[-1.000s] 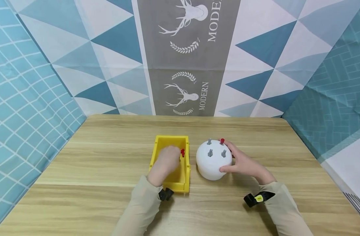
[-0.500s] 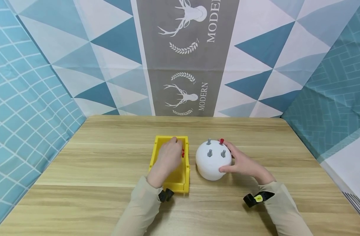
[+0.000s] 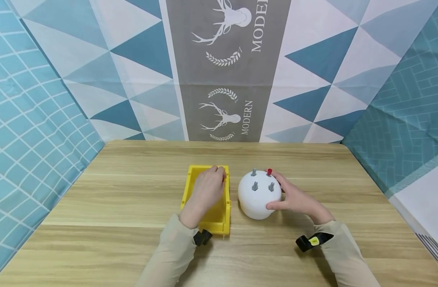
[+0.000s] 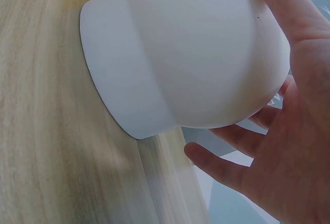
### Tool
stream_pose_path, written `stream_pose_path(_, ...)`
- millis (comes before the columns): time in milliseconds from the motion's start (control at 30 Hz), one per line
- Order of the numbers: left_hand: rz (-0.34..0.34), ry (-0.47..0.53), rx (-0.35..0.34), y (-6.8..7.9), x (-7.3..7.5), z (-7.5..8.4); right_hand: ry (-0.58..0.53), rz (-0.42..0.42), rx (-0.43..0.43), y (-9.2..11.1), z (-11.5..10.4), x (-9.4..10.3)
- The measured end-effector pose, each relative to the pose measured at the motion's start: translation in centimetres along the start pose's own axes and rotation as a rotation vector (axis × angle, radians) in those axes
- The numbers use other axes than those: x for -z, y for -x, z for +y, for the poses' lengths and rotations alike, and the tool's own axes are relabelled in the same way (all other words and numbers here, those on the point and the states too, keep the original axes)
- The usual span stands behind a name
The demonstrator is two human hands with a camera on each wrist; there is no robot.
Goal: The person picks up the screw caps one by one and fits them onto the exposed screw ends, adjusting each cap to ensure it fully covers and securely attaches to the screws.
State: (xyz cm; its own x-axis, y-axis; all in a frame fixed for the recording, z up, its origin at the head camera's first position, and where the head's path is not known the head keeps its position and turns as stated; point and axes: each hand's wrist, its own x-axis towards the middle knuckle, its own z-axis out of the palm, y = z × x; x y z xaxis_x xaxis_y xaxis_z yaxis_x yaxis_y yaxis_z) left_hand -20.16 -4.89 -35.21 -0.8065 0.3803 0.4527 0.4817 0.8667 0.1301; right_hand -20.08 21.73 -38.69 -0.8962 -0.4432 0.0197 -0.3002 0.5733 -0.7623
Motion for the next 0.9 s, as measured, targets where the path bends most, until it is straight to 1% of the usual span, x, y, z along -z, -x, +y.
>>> stream_pose_path(167,0.075,0.003,-0.039,-0.2,0.0,0.2,-0.003,0.001,0.003,0.0,-0.1,0.0)
stream_pose_path(233,0.091,0.020,-0.039,-0.3,0.0,0.3,-0.003,-0.001,0.008,-0.1,0.0,0.0)
stream_pose_path(333,0.078,0.049,-0.017,-0.5,0.2,0.4,-0.006,-0.004,0.004,0.0,0.0,-0.1)
stream_pose_path(500,0.025,0.090,0.018,-1.0,0.4,0.6,-0.008,-0.006,-0.007,0.1,0.0,-0.1)
stream_pose_path(600,0.006,0.106,0.016,-1.5,0.6,0.8,-0.009,-0.003,-0.010,0.2,0.0,-0.1)
stream_pose_path(800,-0.010,0.146,0.007,-2.3,1.2,1.6,-0.008,0.003,0.001,0.2,0.0,0.0)
stream_pose_path(900,-0.009,0.150,0.008,-2.5,1.3,2.0,-0.002,0.002,0.010,0.1,0.1,0.0)
